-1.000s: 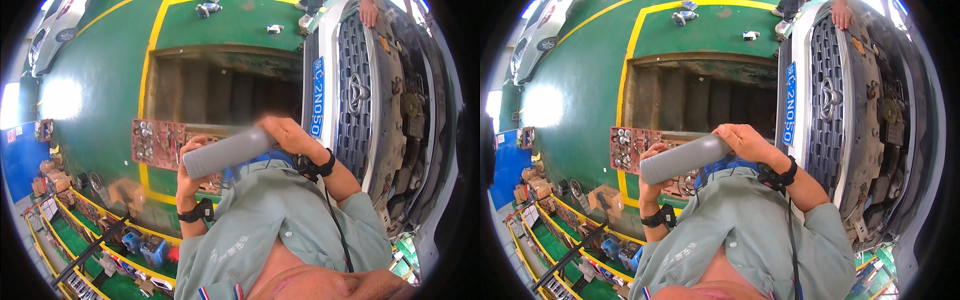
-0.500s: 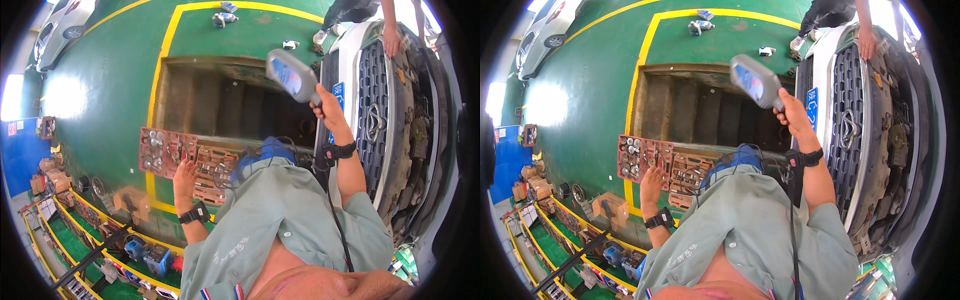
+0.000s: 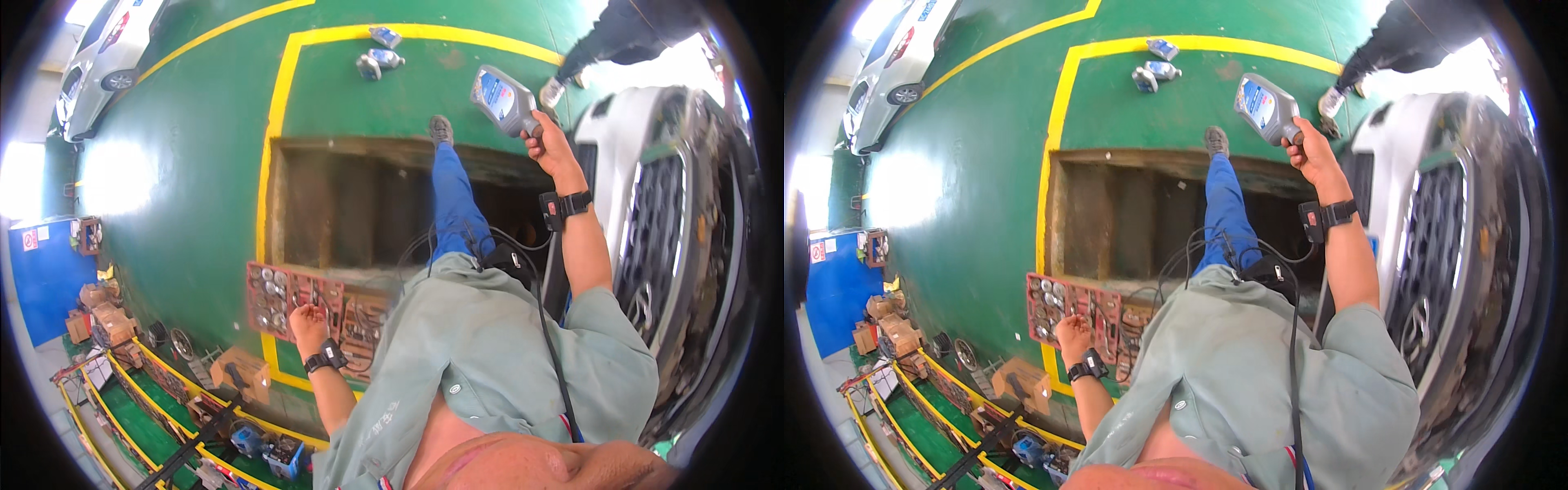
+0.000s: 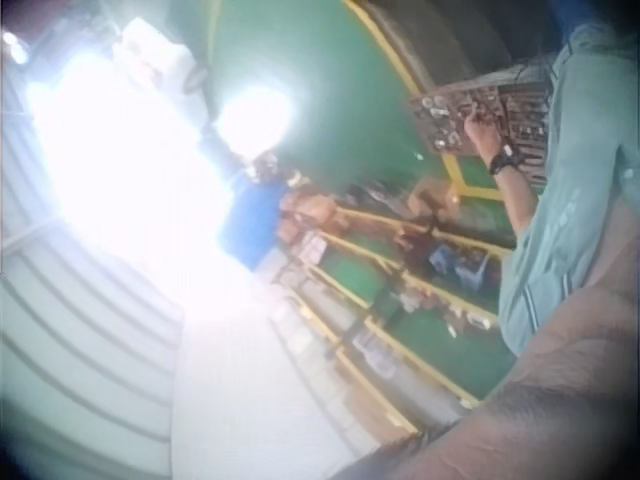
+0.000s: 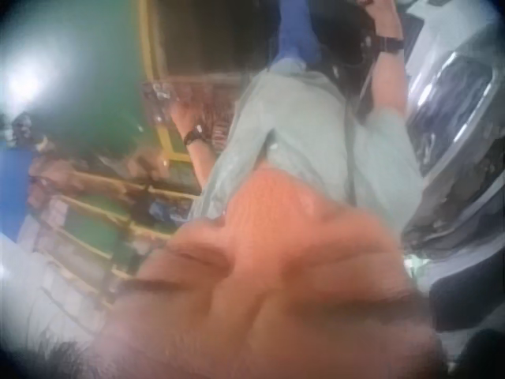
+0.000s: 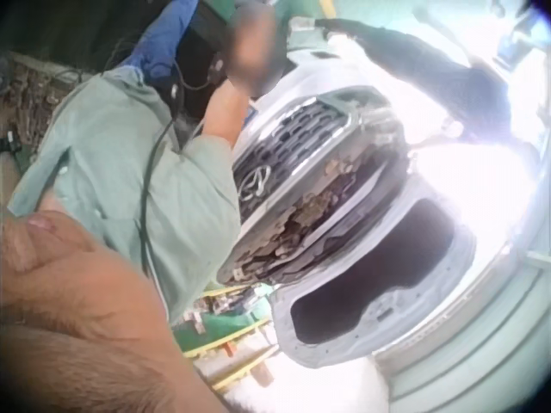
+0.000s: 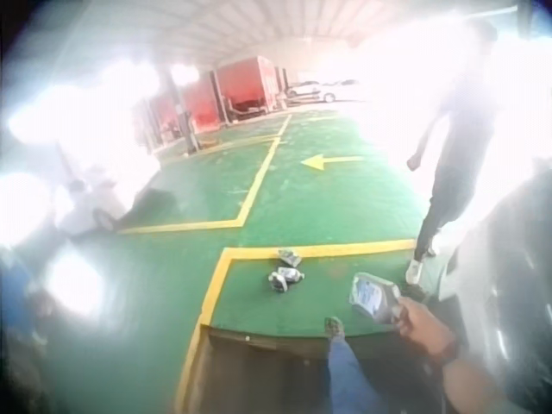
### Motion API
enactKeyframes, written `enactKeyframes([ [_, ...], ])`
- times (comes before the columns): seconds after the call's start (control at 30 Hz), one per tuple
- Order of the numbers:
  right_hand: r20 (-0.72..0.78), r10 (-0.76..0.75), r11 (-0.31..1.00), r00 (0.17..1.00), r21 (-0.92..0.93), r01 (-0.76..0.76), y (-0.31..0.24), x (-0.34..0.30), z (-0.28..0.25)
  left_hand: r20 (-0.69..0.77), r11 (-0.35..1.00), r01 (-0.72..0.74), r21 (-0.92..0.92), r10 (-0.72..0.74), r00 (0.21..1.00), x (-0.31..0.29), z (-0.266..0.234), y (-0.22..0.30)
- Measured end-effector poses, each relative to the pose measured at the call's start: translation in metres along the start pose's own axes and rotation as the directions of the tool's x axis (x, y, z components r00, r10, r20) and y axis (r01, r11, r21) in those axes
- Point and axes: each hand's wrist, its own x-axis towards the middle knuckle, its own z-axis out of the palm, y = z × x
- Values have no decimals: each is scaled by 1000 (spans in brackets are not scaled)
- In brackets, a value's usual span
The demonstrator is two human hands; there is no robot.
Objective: The person pours engine oil from a bottle into a car's engine using a funnel. They repeat this process with multiple bottles, placing empty ones on the ground and retrieving new ones to continue filling the engine.
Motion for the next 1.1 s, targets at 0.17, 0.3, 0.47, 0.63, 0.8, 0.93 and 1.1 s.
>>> enactKeyframes([
  [0.17,-49,28,982,998,-185,-36,-70,253,89,8,815,-157,558,184,983,93,260,37],
  [0.3,-136,209,904,968,-350,-244,-67,421,150,234,159,-284,946,272,933,130,380,18],
  [0.47,-202,385,739,901,-518,-432,-62,549,233,206,295,-258,920,194,959,137,492,26],
  [0.63,-165,432,715,887,-537,-448,-37,632,329,88,343,-144,928,175,981,184,579,39],
  [0.8,127,628,738,767,-408,-537,-12,672,421,123,409,-164,898,125,984,269,628,23],
  [0.93,85,614,574,785,-731,-369,42,728,433,198,229,-197,953,22,980,315,688,57],
  [1.1,51,297,98,954,-995,22,101,773,444,358,-69,-352,933,229,905,345,700,71],
])
